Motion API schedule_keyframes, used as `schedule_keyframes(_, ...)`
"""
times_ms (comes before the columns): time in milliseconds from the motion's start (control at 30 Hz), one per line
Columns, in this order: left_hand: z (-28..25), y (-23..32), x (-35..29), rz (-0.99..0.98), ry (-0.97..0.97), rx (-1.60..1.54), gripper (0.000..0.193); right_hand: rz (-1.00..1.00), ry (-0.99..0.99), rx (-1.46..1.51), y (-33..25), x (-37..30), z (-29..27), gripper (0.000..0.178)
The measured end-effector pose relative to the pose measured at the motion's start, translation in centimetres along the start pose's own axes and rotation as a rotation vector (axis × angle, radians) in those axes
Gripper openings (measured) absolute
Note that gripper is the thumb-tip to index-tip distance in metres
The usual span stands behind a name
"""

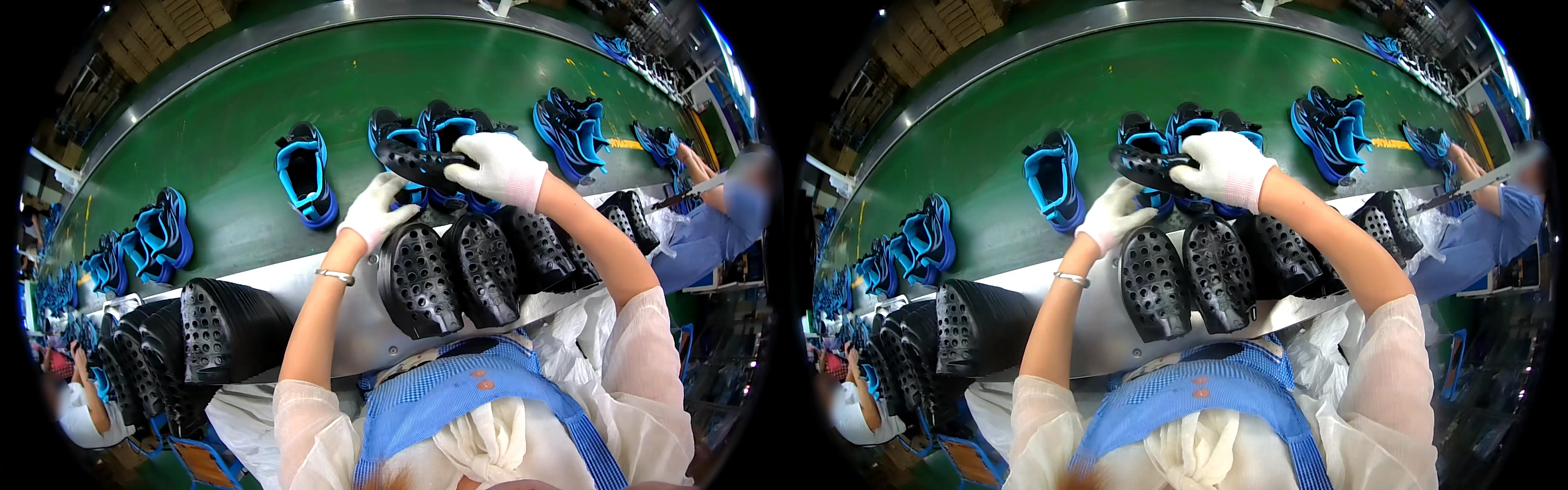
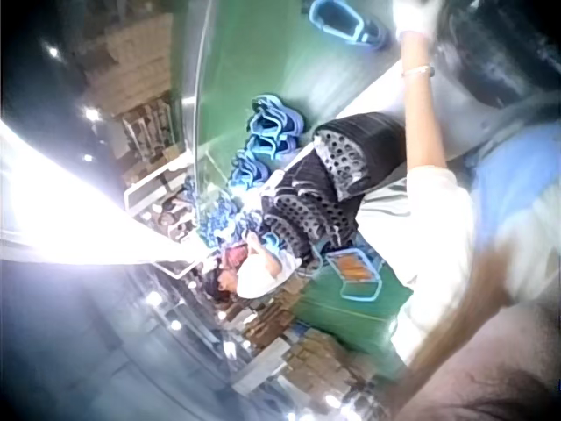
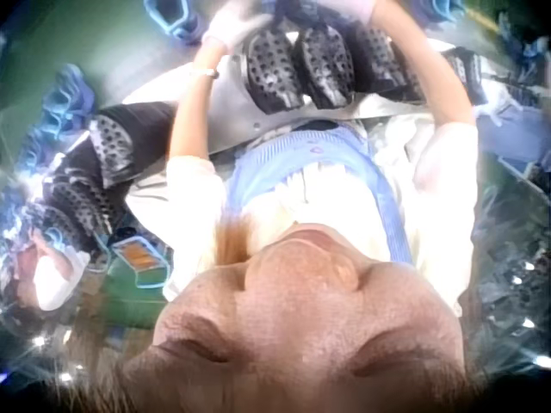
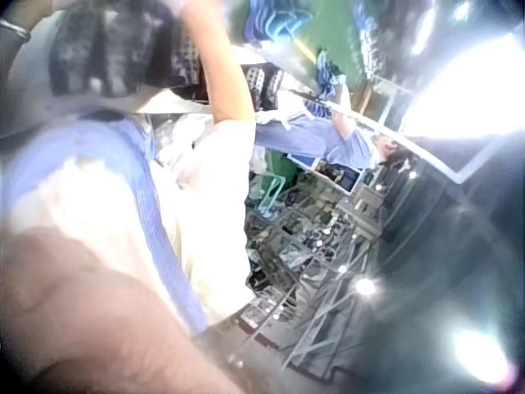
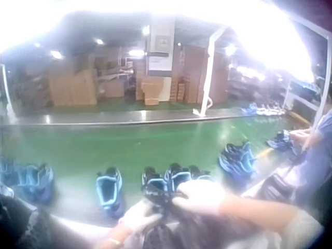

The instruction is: The person takes a black shoe from a workstation and fits it into a blue shoe upper, then places the assembled shoe onto a conveyor belt.

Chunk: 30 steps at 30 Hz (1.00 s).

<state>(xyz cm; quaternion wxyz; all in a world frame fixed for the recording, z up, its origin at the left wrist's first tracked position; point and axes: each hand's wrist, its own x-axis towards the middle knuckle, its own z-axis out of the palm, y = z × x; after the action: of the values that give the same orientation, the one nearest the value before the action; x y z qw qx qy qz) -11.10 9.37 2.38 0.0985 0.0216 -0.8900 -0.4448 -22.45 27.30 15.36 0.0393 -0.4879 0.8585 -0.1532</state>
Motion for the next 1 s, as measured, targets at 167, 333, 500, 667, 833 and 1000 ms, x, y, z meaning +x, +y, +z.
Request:
schedule_keyframes(167, 1.8, -1.9, 1.7, 0.071, 0.088, 0.074, 0.03, 0.054, -0.154, -0.136, 0.3, 2.3, 0.1, 0.037)
schedule_keyframes(333, 1.4, -0.3, 2.2, -0.001, 0.025, 0.143, 0.025, 0.097, -0.245, -0.337, -0.8, 6.7, 1.5, 0.032)
schedule_keyframes(500, 1.3, -0.7, 1.6, -0.063, 0.049, 0.142, 0.026, 0.044, -0.322, -0.466, -3.7, 8.8, 6.5, 0.02)
schedule_keyframes(667, 1.9, -0.2, 1.5, -0.178, 0.046, 0.154, 0.03, 0.096, -0.324, -0.508, -3.0, 9.9, 10.3, 0.022)
schedule_keyframes(833, 0.3, -0.7, 2.6, -0.19, -0.173, 0.189, 0.037, -0.086, -0.453, -0.522, -2.9, 11.1, 9.8, 0.024)
schedule_keyframes(1000, 0.8, -0.9, 4.7, -0.232, -0.469, 0.347, 0.055, -0.041, -0.538, -0.605, -4.4, 11.5, 8.7, 0.028)
